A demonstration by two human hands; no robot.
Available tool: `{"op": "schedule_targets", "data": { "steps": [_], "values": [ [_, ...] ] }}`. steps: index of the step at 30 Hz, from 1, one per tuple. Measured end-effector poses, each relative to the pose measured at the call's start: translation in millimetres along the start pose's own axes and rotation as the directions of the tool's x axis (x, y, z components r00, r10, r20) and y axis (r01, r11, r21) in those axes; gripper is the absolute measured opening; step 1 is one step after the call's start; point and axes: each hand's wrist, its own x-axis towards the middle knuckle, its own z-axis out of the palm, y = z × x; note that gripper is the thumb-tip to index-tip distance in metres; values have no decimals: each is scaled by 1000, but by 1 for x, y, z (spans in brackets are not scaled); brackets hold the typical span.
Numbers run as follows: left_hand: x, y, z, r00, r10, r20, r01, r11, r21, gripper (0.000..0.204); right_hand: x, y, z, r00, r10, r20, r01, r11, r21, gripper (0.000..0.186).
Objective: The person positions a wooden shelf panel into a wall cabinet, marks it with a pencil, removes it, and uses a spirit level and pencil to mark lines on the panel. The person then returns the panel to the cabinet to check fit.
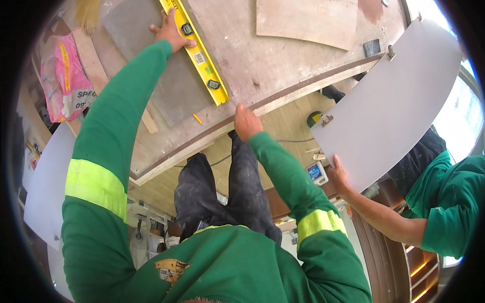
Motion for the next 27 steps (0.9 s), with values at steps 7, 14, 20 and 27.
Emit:
{"op": "schedule_targets", "data": {
  "steps": [7, 14, 20, 27],
  "values": [
    [4, -11, 7, 1000, -17, 4, 17, 996, 83, 151, 6, 9, -11, 985, -14, 173, 18, 1000, -21, 18],
    [-1, 24, -23, 977, -153, 148, 146, 988, 60, 157, 42, 1, 4, 991, -94, -96, 89, 995, -50, 17],
    [-4, 24, -22, 978, -166, 126, 156, 984, 82, 158, 29, -15, 6, 986, -123, -109, 101, 977, -186, 18],
    [-6, 26, -28, 958, -190, 216, 171, 980, 101, 156, 35, -19, -4, 998, 17, 54, -16, 1000, -11, 14]
  ]
}}
